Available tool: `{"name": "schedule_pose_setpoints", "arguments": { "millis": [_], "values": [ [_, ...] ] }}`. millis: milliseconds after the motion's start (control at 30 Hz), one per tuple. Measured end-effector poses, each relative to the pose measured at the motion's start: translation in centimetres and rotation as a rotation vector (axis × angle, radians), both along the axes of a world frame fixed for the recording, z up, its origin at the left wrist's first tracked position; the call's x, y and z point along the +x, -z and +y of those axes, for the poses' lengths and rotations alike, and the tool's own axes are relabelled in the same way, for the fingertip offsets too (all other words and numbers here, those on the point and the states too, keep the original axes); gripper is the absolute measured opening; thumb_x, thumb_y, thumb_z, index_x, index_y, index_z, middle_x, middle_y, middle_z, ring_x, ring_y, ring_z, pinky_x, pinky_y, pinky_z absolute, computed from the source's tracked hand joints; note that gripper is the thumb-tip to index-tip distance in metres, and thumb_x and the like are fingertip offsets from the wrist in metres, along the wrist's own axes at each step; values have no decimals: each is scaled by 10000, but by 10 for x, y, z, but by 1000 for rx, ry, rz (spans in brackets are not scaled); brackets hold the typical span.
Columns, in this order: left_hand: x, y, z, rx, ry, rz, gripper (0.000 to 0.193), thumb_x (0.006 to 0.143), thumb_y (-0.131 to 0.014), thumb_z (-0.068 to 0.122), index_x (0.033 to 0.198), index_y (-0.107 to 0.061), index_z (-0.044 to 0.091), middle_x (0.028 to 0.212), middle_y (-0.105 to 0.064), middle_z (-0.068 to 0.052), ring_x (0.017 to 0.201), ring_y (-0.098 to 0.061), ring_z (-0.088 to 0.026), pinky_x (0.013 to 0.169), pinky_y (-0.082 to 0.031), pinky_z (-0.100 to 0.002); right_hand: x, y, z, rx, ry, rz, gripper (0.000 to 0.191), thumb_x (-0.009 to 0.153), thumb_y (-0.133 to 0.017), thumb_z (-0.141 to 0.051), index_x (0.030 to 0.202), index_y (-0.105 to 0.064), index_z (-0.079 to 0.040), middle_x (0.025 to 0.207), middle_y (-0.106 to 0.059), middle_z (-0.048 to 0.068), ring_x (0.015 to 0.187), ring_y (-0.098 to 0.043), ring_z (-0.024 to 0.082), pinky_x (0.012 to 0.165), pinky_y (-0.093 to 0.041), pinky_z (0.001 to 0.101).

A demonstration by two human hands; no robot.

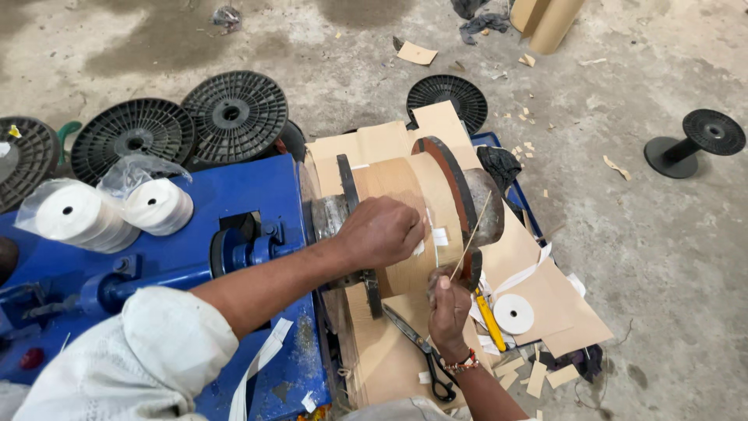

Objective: The person winds a white cord around a rotating cylindrical drum mounted on a blue machine. They use their hands to guide the cord, apply adhesive from a black container, and secure the cord with small white tape pieces. The person uses scissors to cut the cord and a clamp to secure the drum.

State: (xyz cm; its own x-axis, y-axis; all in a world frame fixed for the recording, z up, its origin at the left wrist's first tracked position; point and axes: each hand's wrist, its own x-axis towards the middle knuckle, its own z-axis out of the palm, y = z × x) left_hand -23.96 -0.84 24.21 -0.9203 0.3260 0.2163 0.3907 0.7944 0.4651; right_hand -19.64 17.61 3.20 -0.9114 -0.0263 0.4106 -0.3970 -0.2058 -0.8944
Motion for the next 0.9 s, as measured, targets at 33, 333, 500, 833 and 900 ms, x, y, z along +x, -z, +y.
{"name": "schedule_pose_setpoints", "arguments": {
  "millis": [33, 333, 500, 833, 900],
  "values": [
    [-2, 0, -1, -2, 28, 75, 353, 933, -614, 231, 644, -680, 39, 614, -651, -191, 590, -668, -386, 619, -538, -509, -2, 1, 0, 5, 5, 23, 487, 1100, -459, -267, 651, -441, -82, 666, -477, 9, 657, -431, 97, 649, -409, 272],
    [-29, 2, -29, 151, 479, -197, 358, 883, -558, 116, 1215, -685, 80, 1038, -755, -160, 929, -723, -349, 826, -550, -464, 7, -9, -3, 30, -21, -32, 483, 1084, -456, -255, 640, -446, -65, 679, -486, 26, 658, -432, 108, 612, -382, 282],
    [-31, 0, -24, -65, 254, -450, 307, 989, -538, 303, 1081, -702, 60, 931, -734, -182, 873, -710, -334, 797, -530, -456, 10, -21, -1, 63, -31, -93, 451, 1056, -443, -228, 646, -463, -40, 666, -495, 37, 607, -430, 121, 560, -352, 297],
    [-24, -6, -10, -72, 144, -302, 365, 1032, -527, 421, 883, -676, 123, 727, -656, -110, 690, -660, -330, 639, -487, -499, 6, -23, -3, 59, -26, -10, 453, 1055, -441, -202, 639, -455, -23, 702, -526, 62, 634, -445, 136, 583, -377, 302],
    [-24, -4, -9, -105, 151, -198, 371, 1013, -543, 425, 837, -641, 113, 737, -652, -98, 701, -657, -335, 622, -481, -495, 4, -23, -3, 24, -46, -20, 426, 1030, -437, -198, 645, -464, -16, 750, -544, 84, 647, -435, 146, 590, -391, 304]
  ]
}}
